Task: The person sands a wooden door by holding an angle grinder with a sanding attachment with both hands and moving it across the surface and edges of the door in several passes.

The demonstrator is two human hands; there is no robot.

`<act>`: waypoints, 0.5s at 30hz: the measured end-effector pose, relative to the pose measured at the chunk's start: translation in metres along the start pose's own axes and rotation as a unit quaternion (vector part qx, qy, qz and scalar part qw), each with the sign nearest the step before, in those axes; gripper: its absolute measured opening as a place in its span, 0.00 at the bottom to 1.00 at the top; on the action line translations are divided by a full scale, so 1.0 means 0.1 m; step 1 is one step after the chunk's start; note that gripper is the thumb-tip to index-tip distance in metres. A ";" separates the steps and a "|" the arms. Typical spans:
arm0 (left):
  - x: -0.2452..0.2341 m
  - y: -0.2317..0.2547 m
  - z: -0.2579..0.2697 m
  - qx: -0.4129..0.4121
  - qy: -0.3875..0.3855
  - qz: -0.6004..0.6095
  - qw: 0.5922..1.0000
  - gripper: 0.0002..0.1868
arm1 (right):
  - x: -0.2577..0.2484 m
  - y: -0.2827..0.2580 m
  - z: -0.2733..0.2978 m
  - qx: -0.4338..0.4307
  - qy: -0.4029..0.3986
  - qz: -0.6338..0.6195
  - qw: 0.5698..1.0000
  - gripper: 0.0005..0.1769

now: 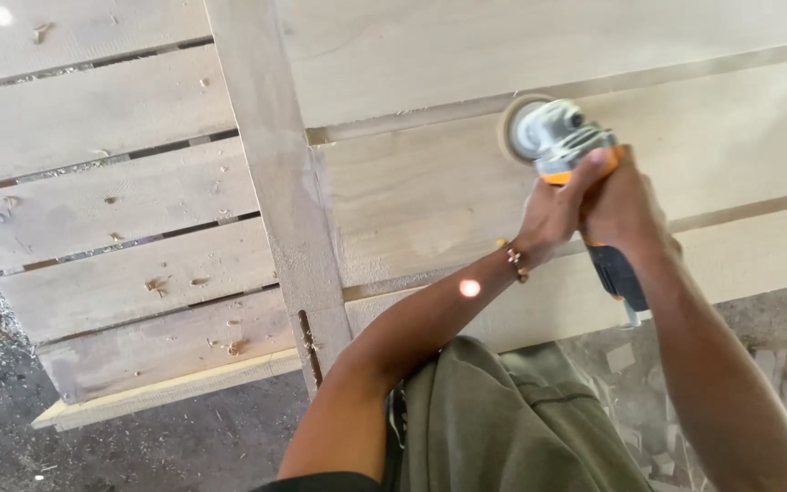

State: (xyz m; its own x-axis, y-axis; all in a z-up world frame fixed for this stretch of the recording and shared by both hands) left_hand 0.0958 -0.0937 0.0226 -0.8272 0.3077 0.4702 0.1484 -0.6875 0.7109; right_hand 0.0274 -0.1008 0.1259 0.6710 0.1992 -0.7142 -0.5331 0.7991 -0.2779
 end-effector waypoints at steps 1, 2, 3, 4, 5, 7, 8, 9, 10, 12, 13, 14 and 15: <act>-0.06 -0.10 -0.02 -0.003 -0.001 -0.002 1.000 0.43 | 0.10 0.12 -0.06 0.003 -0.001 -0.002 1.000 0.28; -0.09 -0.18 -0.05 -0.006 -0.027 -0.002 1.000 0.43 | 0.18 0.24 -0.13 -0.039 0.010 -0.015 0.999 0.28; -0.10 -0.26 -0.09 -0.008 -0.053 -0.002 0.999 0.44 | 0.24 0.36 -0.20 -0.081 0.022 -0.027 0.996 0.27; -0.32 -0.15 0.08 -0.007 -0.057 -0.005 0.998 0.44 | 0.44 0.31 -0.20 -0.080 0.026 -0.030 0.996 0.27; -0.53 -0.04 0.23 -0.009 -0.032 0.032 0.999 0.43 | 0.64 0.26 -0.22 -0.129 -0.011 0.023 0.991 0.25; -0.91 0.14 0.51 -0.016 -0.013 0.065 0.998 0.43 | 0.88 -0.10 -0.10 -0.170 -0.047 0.072 0.982 0.22; -1.11 0.20 0.66 0.023 0.021 0.109 0.994 0.44 | 0.96 -0.41 0.04 -0.205 -0.114 0.098 0.967 0.29; -1.32 0.26 0.81 0.061 0.054 0.152 0.985 0.45 | 1.04 -0.73 0.18 -0.238 -0.182 0.123 0.946 0.37; -1.31 0.30 0.80 0.059 0.053 0.150 0.986 0.45 | 1.01 -0.80 0.17 -0.237 -0.181 0.120 0.947 0.37; -1.34 0.36 0.80 0.080 0.116 0.199 0.970 0.46 | 1.02 -0.97 0.17 -0.279 -0.210 0.102 0.931 0.44; -1.32 0.29 0.70 0.076 0.117 0.197 0.970 0.46 | 0.94 -0.92 0.12 -0.278 -0.212 0.099 0.932 0.44; -1.29 0.22 0.59 0.069 0.110 0.199 0.971 0.46 | 0.87 -0.86 0.06 -0.281 -0.200 0.088 0.934 0.42; -1.27 0.15 0.49 0.061 0.103 0.200 0.972 0.46 | 0.80 -0.82 0.01 -0.285 -0.187 0.077 0.937 0.40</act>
State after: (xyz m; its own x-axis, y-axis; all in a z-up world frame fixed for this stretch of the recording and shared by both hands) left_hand 0.2302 -0.1109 -0.0006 -0.7787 -0.1158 0.6167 0.5341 -0.6381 0.5546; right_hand 0.1249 -0.1504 0.0923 0.6410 0.5568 -0.5283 -0.7550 0.3334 -0.5646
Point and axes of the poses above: each hand's wrist, its own z-axis away from the middle knuckle, its own x-axis out of the palm, y = z × x, the point moved 1 cm from there along -z, towards the middle knuckle, and after that the axes turned 4 degrees about -x, right-handed, at the moved point
